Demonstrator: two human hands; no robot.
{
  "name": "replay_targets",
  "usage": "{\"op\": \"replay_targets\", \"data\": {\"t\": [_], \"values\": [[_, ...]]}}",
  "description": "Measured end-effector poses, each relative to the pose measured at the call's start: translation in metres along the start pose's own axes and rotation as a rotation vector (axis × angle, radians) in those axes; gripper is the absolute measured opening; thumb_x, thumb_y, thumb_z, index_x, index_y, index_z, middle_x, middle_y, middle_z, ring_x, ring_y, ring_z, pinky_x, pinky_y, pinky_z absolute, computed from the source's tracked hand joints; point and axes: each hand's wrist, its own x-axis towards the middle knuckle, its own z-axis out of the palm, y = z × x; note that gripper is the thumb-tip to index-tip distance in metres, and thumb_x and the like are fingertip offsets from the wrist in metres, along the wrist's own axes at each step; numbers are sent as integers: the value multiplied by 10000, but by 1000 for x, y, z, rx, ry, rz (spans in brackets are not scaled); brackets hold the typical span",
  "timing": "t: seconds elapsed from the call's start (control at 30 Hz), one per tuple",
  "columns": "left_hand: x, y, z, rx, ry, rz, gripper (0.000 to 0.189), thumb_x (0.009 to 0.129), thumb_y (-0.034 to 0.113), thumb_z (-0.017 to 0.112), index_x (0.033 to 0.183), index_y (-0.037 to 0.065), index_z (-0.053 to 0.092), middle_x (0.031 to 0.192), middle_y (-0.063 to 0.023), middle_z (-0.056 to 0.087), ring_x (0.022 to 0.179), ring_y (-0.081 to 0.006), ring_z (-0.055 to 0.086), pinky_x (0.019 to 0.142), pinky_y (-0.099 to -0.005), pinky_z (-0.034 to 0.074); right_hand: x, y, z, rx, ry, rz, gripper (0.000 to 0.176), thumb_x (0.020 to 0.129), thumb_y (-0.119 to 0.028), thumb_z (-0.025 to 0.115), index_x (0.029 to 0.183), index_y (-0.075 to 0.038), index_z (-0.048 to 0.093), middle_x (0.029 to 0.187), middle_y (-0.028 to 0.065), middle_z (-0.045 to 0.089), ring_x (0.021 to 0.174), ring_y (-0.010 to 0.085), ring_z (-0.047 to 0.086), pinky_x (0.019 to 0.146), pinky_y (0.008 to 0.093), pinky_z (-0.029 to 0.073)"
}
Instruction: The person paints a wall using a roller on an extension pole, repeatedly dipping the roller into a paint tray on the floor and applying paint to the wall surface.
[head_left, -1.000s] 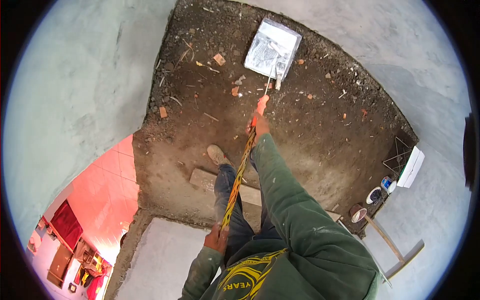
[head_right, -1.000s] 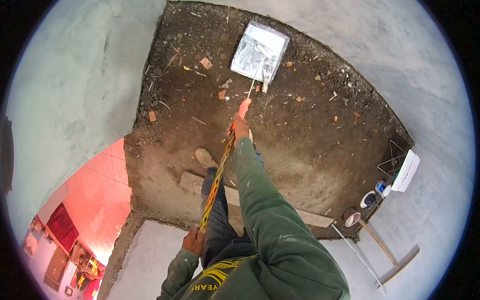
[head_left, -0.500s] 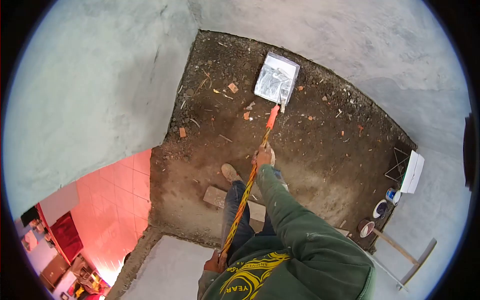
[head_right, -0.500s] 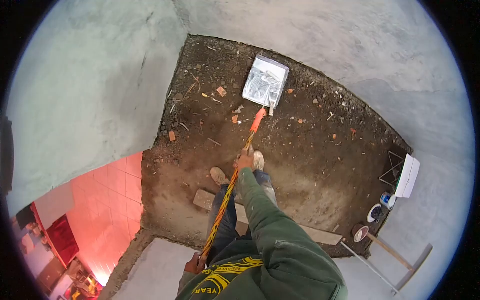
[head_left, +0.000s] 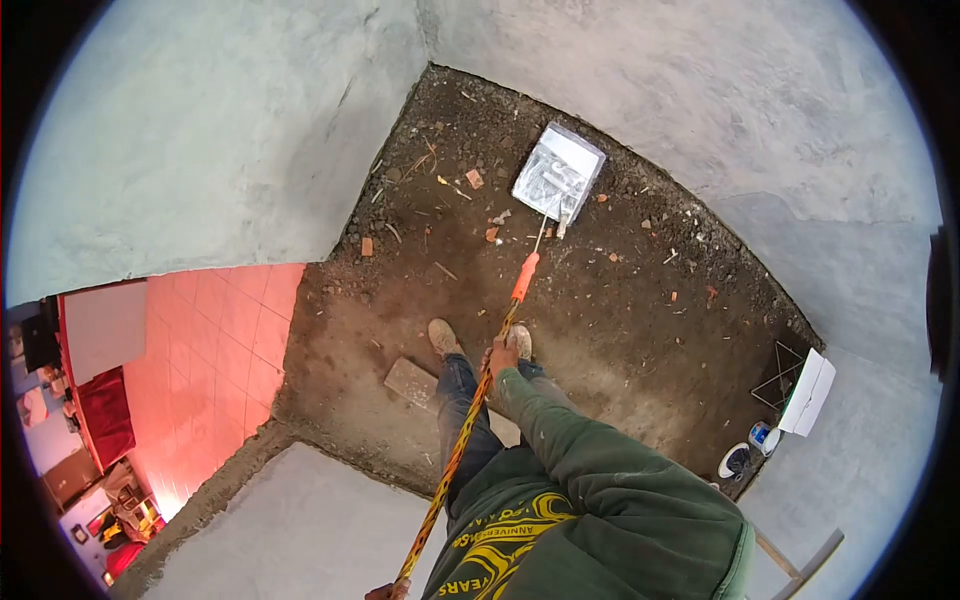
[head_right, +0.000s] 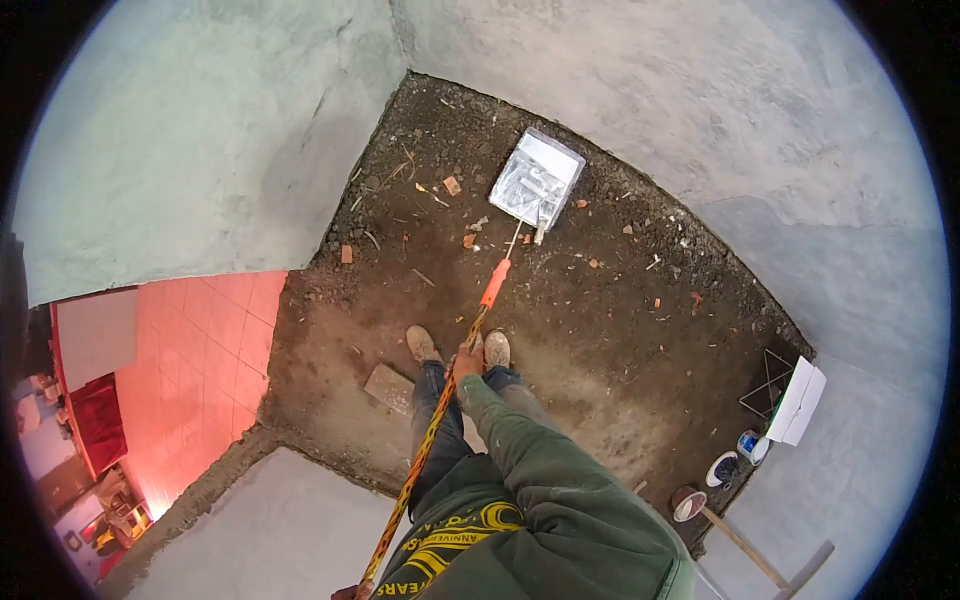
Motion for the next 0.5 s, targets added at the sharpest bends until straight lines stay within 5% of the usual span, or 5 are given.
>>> {"op": "replay_targets", "data": {"t": [0.2, 0.33, 0.43, 0.5], "values": [[-11, 56, 21, 251, -21, -81, 471, 853, 569, 535, 939, 124, 659, 780, -142, 664, 758, -345, 621, 663, -427, 504, 25, -32, -28, -117, -84, -127, 604, 981, -151, 410, 1494, -222, 98, 638, 97, 508, 457, 208, 492, 394, 404, 463], [-33, 68, 35, 392, -42, -164, 511, 829, 626, 533, 926, 140, 660, 786, -163, 673, 779, -392, 647, 673, -452, 520, 69, -70, -35, -218, -8, -237, 361, 980, -184, 419, 1328, -137, 332, 584, 105, 475, 375, 232, 432, 372, 410, 447], [-26, 62, 52, 276, 46, -21, 514, 823, 640, 526, 887, 147, 658, 740, -156, 665, 725, -395, 644, 633, -462, 517, 79, -88, -39, -44, -54, -65, 542, 978, -141, 380, 1467, -234, 167, 624, 88, 462, 409, 200, 459, 360, 387, 427], [-36, 50, 52, 283, 55, -22, 511, 820, 638, 534, 869, 145, 660, 708, -148, 657, 692, -391, 640, 607, -460, 513, 58, -78, -40, -13, -21, -103, 418, 984, -169, 385, 1378, -209, 252, 621, 82, 441, 405, 197, 434, 362, 379, 412]]}}
